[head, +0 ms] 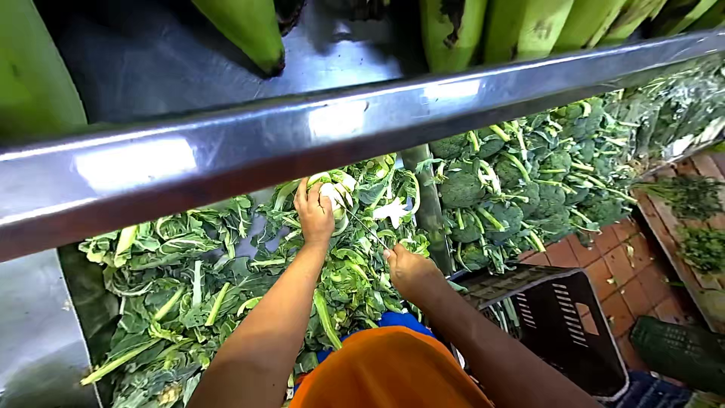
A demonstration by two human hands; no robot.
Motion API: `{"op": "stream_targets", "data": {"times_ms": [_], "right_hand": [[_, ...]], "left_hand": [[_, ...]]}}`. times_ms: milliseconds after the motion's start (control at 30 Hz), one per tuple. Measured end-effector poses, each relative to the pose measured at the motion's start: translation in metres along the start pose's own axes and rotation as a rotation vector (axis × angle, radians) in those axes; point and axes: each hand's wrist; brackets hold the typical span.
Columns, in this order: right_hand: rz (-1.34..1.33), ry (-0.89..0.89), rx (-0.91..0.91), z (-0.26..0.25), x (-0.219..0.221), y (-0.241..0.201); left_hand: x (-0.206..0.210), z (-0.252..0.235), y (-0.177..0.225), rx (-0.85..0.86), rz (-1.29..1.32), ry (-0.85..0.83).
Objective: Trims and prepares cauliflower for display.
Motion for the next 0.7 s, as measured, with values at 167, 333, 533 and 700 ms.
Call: {"op": "stream_targets", "data": {"times_ms": [167,333,533,700], "right_hand": [[-0.014,-0.026,-0.005,-0.024,0.003,0.003],[-0.092,-0.041,-0.061,-0.015,-0.029,0.031],[-0.076,0.08,-0.181,-0.019,-0.056,0.063],[-0.107,0.113,-0.238,-0.023,-0.059,0.075]], "left_hand": [[-0.001,0.006,-0.01,0.051,0.03,-0.003],[-0.019,0.0,-0.02,-0.053,0.163,-0.029],[-0.04,0.007,0.023,-0.373,-0.046,0.017],[-0.059,-0.021,0.043,-0.68,0.304,-0.159]]}}
Point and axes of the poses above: each hand's wrist, its own z-axis away from the middle knuckle, its own x-axis out of the palm, y = z × x, and after that the axes turned 7 degrees about -x, right-handed
